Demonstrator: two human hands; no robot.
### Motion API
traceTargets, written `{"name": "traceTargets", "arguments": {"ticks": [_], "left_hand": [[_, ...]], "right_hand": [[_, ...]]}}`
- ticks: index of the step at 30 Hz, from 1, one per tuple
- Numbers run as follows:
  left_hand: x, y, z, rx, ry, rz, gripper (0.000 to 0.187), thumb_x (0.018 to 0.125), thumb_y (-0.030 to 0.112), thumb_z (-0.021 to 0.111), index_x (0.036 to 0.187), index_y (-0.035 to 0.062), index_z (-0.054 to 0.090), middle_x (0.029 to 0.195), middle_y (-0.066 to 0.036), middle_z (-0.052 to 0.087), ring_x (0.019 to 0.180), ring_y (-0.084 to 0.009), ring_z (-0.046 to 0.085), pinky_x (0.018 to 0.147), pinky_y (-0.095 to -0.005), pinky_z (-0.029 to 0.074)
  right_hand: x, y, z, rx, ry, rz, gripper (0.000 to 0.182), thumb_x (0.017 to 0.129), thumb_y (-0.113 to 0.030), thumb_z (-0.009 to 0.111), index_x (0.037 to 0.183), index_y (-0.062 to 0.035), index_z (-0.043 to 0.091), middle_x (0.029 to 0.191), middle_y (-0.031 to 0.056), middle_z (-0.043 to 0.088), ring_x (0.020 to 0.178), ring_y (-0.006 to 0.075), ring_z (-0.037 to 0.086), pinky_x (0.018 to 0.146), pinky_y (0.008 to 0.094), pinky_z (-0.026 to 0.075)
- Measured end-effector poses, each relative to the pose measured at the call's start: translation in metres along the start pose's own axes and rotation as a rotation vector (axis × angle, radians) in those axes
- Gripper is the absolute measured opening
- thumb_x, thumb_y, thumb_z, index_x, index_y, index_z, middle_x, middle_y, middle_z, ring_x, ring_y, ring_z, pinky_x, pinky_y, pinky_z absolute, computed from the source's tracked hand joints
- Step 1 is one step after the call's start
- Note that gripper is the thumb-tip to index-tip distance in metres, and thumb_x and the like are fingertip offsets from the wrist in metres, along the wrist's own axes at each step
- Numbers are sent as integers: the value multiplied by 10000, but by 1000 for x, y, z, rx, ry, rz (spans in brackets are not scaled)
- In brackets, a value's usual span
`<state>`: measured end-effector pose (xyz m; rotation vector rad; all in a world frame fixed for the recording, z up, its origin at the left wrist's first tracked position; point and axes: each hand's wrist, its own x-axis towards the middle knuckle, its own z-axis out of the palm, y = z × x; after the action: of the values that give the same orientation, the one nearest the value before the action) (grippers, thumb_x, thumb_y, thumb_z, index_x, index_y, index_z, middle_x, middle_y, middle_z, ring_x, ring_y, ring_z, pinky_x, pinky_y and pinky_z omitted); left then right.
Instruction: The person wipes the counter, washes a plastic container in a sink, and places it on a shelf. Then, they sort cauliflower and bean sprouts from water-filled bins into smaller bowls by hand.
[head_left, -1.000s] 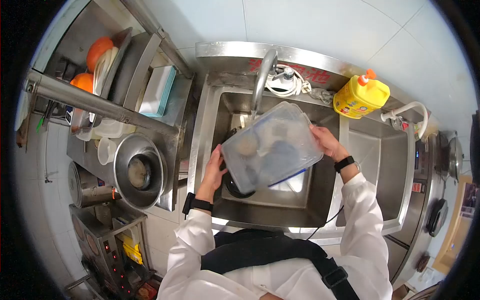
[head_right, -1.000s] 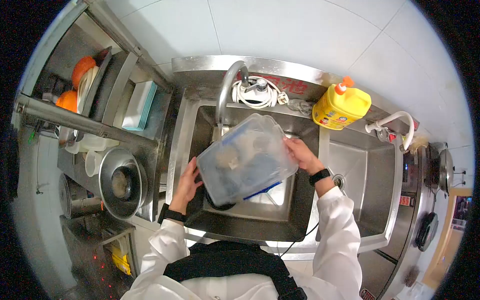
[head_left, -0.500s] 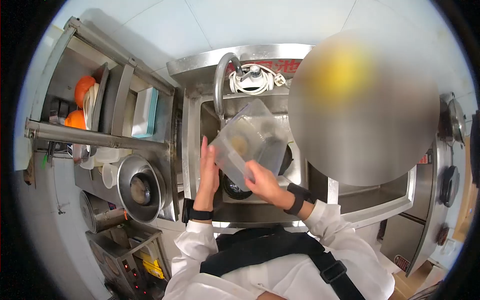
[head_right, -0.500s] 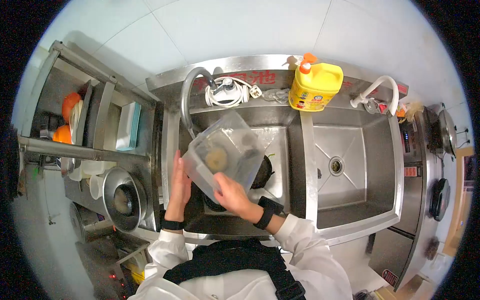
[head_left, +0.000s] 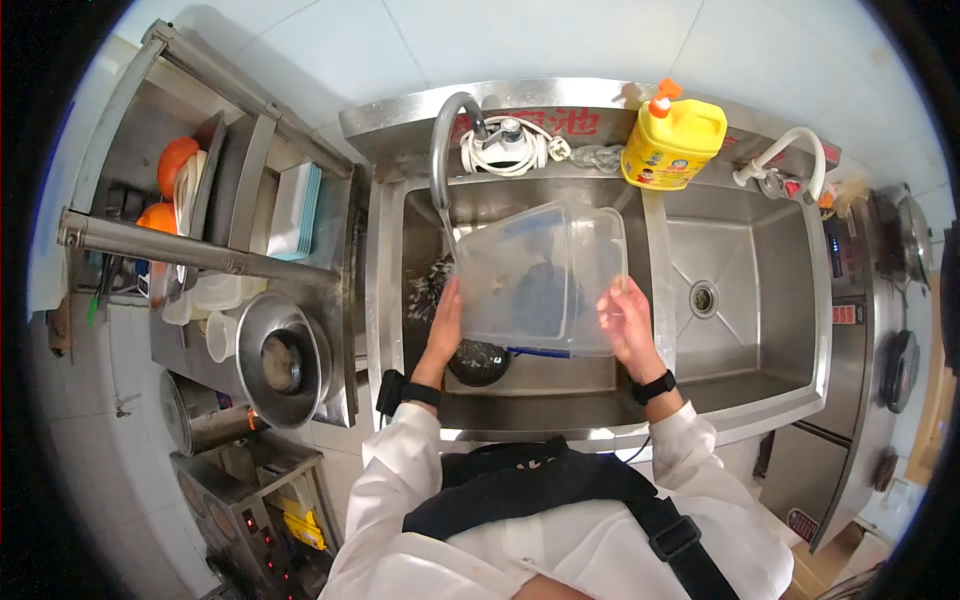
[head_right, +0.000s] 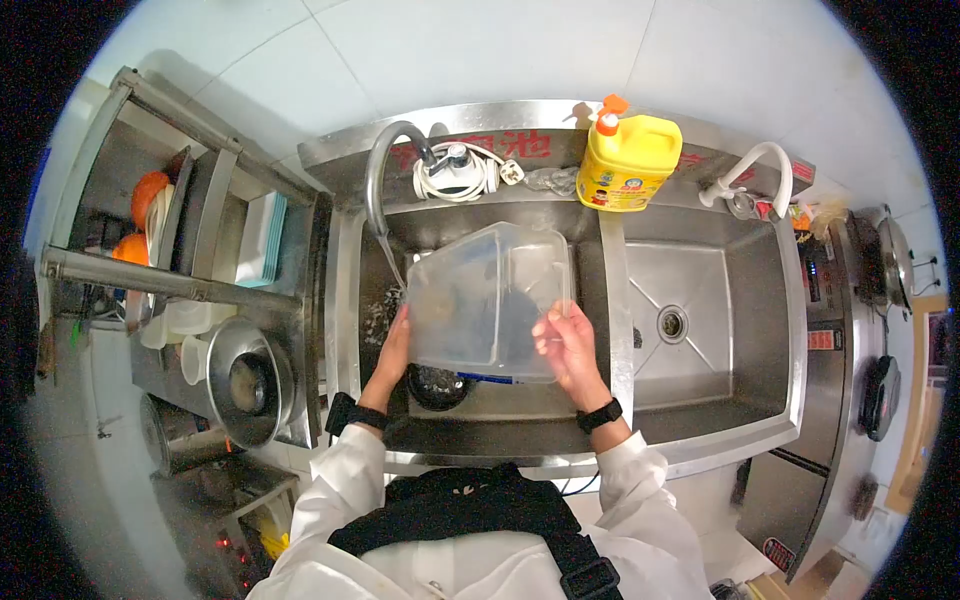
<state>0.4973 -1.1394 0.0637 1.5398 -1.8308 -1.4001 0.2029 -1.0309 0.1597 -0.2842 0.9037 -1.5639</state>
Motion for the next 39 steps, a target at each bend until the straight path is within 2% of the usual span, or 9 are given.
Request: {"name": "traceTargets", "arguments": {"ticks": [5, 7, 9, 14, 16, 22, 29, 35, 39], "left_hand": [[-48, 65, -8, -100, 134, -156, 648, 909, 431, 390, 1395, 56, 180, 1425, -140, 223, 1290, -280, 245, 1052, -408, 193], [-83, 150, -15, -546, 68, -143, 775, 856, 433, 504, 1404, 49, 113, 1431, -134, 208, 1289, -276, 260, 1035, -353, 241], [-88, 116, -8, -398, 124, -91, 843, 810, 393, 587, 1400, 36, 101, 1396, -179, 229, 1271, -293, 268, 1032, -370, 238], [-97, 103, -20, -559, 246, -143, 888, 687, 151, 647, 1397, 41, 125, 1351, -194, 191, 1209, -302, 315, 1023, -387, 252], [-99, 96, -27, -529, 319, -128, 875, 667, 118, 620, 1398, 61, 144, 1329, -189, 216, 1198, -302, 324, 1020, -384, 257], [-114, 134, -25, 132, 507, -87, 914, 630, 94, 634, 1407, 107, 153, 1277, -222, 275, 1209, -359, 274, 1031, -422, 212], [-113, 156, -17, 396, 493, -22, 989, 637, 150, 706, 1417, 107, 100, 1269, -239, 310, 1159, -368, 344, 1015, -431, 236], [-120, 191, -4, 520, 381, 92, 906, 619, 139, 649, 1395, 60, 187, 1300, -219, 298, 1190, -363, 312, 1003, -428, 241], [-123, 193, 6, 691, 366, 235, 886, 628, 202, 650, 1376, 23, 210, 1326, -225, 261, 1226, -368, 258, 994, -472, 229]], "right_hand": [[-19, 1, 21, -396, -220, 5, 144, 825, -93, 563, 906, -86, 444, 722, 43, 565, 603, 132, 556, 510, 277, 456], [-26, 31, 49, -951, -472, -434, 206, 794, -95, 573, 940, -71, 429, 770, 76, 573, 649, 215, 593, 564, 352, 478], [-41, 76, 55, -1047, -531, -55, 293, 796, -119, 593, 1024, -49, 423, 830, 106, 555, 762, 264, 583, 635, 395, 448], [-46, 83, 82, -1084, -858, -339, 359, 782, -246, 644, 1044, -72, 471, 849, 116, 580, 778, 273, 595, 649, 351, 458], [1, 33, 92, -1044, -1041, 126, 258, 815, -289, 599, 964, -89, 536, 795, 103, 579, 775, 257, 598, 635, 337, 453], [186, 5, 111, -1347, -135, -1156, 164, 771, -142, 533, 923, -83, 539, 938, 74, 525, 945, 278, 500, 803, 395, 424], [240, -9, 92, -1894, -373, -1146, 203, 739, -241, 588, 900, -119, 567, 950, 18, 536, 929, 206, 497, 802, 367, 409], [184, -101, 5, -1402, -599, -1123, 271, 754, -146, 574, 1016, -79, 550, 1094, 75, 547, 1026, 290, 509, 859, 390, 421], [126, -138, -173, -1453, 46, -843, 189, 757, 26, 494, 928, -32, 549, 812, 126, 550, 766, 308, 556, 675, 362, 452]]}}
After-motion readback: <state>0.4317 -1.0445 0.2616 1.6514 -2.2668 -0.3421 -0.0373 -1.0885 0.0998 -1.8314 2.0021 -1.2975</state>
